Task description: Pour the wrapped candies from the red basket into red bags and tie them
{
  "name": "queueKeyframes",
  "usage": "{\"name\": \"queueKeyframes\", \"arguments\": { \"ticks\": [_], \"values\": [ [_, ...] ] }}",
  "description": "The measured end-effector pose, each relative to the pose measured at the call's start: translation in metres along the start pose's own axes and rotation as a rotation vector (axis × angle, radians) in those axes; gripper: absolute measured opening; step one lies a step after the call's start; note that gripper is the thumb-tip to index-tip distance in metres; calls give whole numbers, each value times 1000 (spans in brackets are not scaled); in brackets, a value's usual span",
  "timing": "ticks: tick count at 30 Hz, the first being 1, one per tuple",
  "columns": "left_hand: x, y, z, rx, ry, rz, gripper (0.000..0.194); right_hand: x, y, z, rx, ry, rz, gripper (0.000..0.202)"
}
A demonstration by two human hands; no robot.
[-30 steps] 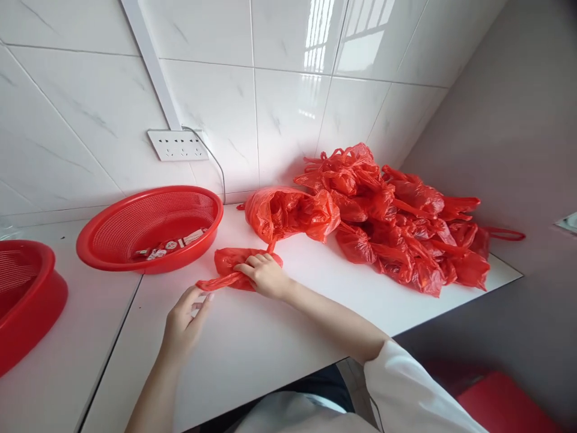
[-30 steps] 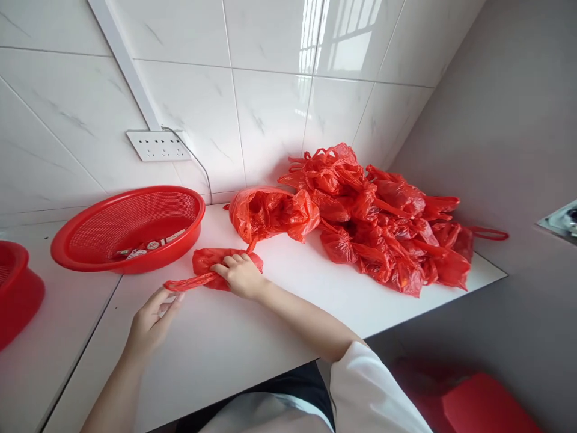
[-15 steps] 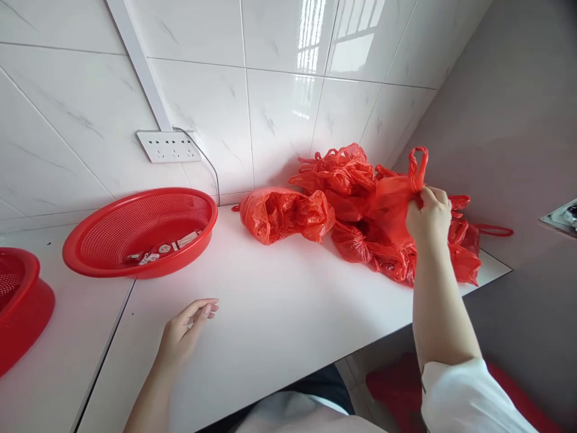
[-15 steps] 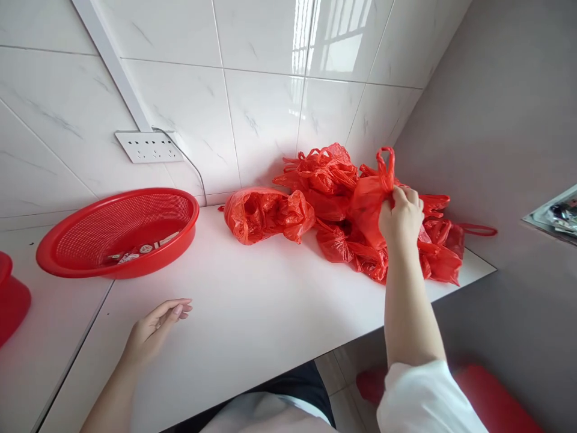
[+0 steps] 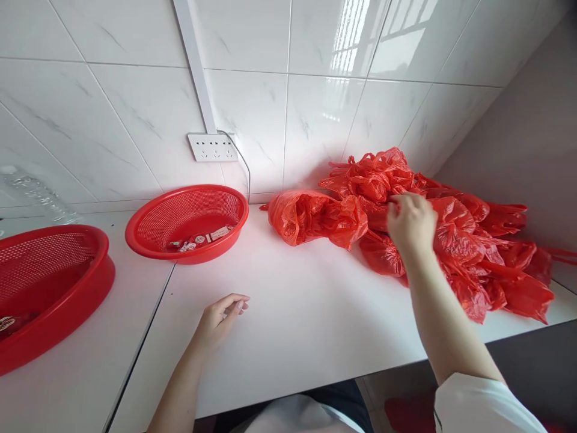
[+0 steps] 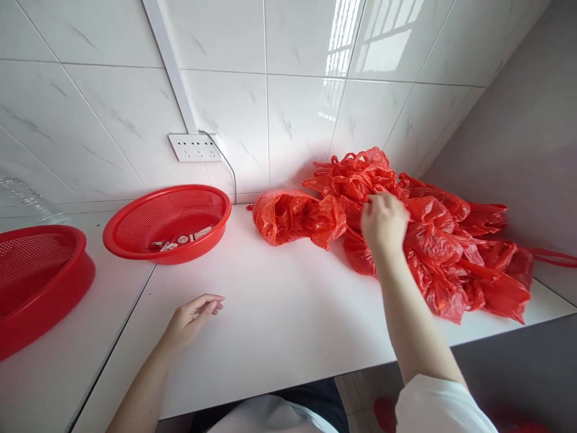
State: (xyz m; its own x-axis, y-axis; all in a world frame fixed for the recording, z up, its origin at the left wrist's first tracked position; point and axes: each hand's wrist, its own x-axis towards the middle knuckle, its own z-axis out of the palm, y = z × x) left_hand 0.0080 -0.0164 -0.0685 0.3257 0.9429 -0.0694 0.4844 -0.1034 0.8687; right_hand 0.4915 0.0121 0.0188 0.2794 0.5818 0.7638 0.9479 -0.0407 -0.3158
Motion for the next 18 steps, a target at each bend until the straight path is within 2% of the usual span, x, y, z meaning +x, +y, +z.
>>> {"name": "queueKeyframes", "arguments": {
  "ticks": [1, 3, 4, 6, 9, 12, 15, 18],
  "values": [
    [0, 1, 1, 5, -12, 0, 32, -3, -27, 9, 29, -64, -58, 23],
    [0, 5, 5, 25, -36, 11, 32, -9, -72, 36, 103, -281, -155, 22],
    [-1, 9, 7, 44, -42, 31, 32, -12, -88, 52, 111, -367, -179, 24],
    [2, 24, 12, 114, -39, 114, 31, -14, -108, 83, 84, -452, -172, 37],
    [20, 53, 27, 321, -14, 296, 35, -9, -112, 120, 125, -462, -11, 52],
    [66, 78, 52, 516, -41, 424, 51, 0, -104, 138, 238, -478, 96, 35],
    [128, 85, 81, 637, 17, 479, 73, 9, -97, 139, 390, -502, 92, 18],
    [182, 82, 104, 613, 70, 411, 76, 14, -91, 130, 577, -569, 71, 19]
  ]
}}
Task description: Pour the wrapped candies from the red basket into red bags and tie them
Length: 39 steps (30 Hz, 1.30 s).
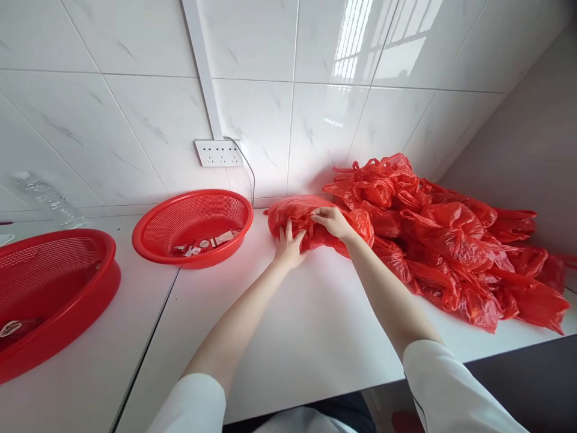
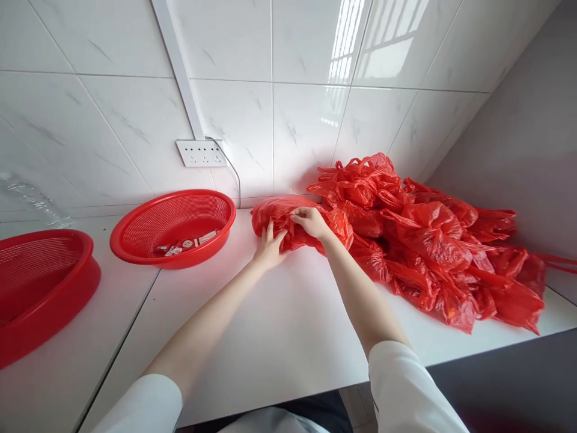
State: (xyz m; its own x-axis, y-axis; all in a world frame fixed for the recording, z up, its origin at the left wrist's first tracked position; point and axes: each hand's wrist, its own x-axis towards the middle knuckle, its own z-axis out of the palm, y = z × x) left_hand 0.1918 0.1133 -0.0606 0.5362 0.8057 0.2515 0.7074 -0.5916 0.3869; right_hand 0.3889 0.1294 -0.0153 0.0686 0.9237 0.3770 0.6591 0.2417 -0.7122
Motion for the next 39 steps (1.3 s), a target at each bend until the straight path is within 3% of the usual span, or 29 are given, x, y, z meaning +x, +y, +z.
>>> {"name": "queueKeyframes", "arguments": {
  "ticks": [2, 5, 7, 11, 13, 16, 18, 20, 21, 23, 26, 31, 36, 39],
  "values": [
    [22, -3, 12, -54, 29, -50, 72, -2, 1, -8, 195, -83, -3, 27],
    [42, 1, 16, -118, 63, -34, 63, -4, 8, -18, 561, -139, 30, 30],
    [52, 5, 12, -161, 118, -35, 53, -3, 16, -23, 703, -102, 44, 30],
    [70, 4, 2, -253, 237, -89, 27, 0, 28, -33, 816, 94, 15, 39],
    [73, -1, -2, -282, 232, -86, 37, -1, 28, -34, 732, 132, -41, 41],
    [68, -6, -6, -326, 176, -31, 53, -7, 19, -28, 353, 81, -175, 54],
    [60, -4, -7, -315, 161, 46, 45, -11, 12, -19, 68, 60, -224, 65],
    [53, 0, -9, -228, 209, 134, 23, -12, 6, -10, -143, 51, -217, 53],
    [50, 3, -10, -169, 250, 158, 22, -12, 3, -7, -205, 51, -205, 41],
    [50, 6, -13, -61, 309, 161, 59, -10, -3, -6, -234, 60, -203, 25],
    [60, 7, -16, -14, 259, 155, 104, -8, -17, -15, -49, 70, -246, 19],
    [84, 9, -12, -53, 163, 125, 99, -2, -51, -40, 385, -12, -260, 31],
    [95, 19, -5, -114, 170, -3, 93, 5, -73, -57, 367, 225, -342, 33],
    [100, 22, 0, -134, 172, -69, 93, 9, -85, -70, 482, 375, -374, 40]
  ]
}}
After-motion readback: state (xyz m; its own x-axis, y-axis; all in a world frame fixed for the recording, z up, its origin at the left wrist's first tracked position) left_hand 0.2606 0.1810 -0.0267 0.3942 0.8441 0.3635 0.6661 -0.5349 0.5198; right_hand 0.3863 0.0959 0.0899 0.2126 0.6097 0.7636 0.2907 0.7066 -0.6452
